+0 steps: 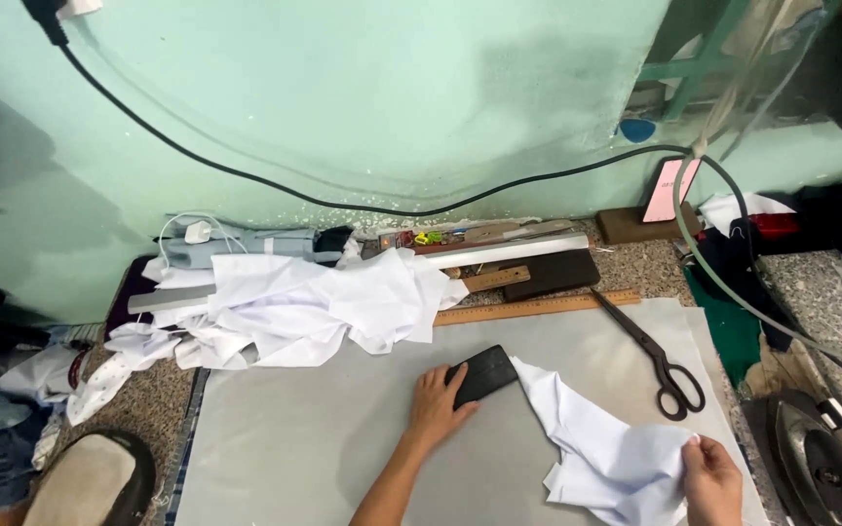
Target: Measuring, cutting, and ironing white fabric pieces on a tailoring workbench.
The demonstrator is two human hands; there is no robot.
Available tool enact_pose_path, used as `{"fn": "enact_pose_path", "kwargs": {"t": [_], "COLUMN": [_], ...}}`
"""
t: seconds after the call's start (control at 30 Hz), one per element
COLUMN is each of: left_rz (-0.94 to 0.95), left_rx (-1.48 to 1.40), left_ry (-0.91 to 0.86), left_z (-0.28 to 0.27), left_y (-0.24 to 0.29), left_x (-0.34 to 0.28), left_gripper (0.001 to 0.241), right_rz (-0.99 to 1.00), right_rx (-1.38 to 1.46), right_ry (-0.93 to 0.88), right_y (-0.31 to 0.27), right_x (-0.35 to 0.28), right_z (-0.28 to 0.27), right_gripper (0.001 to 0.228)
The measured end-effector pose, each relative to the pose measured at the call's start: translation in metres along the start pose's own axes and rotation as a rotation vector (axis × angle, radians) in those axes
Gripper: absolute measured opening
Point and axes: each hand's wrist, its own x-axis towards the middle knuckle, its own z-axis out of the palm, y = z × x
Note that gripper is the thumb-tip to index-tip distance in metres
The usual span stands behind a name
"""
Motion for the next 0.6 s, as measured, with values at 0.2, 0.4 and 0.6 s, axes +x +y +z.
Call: {"fn": "enact_pose_path", "kwargs": {"t": [0.2, 0.4, 0.6], "left_rz": [-0.02, 0.395, 0.146], "left_rx": [-0.118, -0.634, -0.499], "left_ry": [0.13, 0.288, 0.507], "left_z": [-0.046, -0.145, -0.175], "left_y": [0.058, 0.187, 0.173], "left_x": [0.074, 0.077, 0.047], "left_gripper": [0.076, 0.084, 0.016], "right_rz": [-0.236, -0.641, -0.829], "right_rx": [-0.309, -0.451, -0.59], "right_ry": [-0.236, -0.656, -0.556], "right_y": [-0.209, -0.37, -0.407], "right_x": [-0.013, -0.096, -0.124], "right_z": [0.064, 0.072, 0.016], "right_gripper": [0.031, 0.016, 0.044]}}
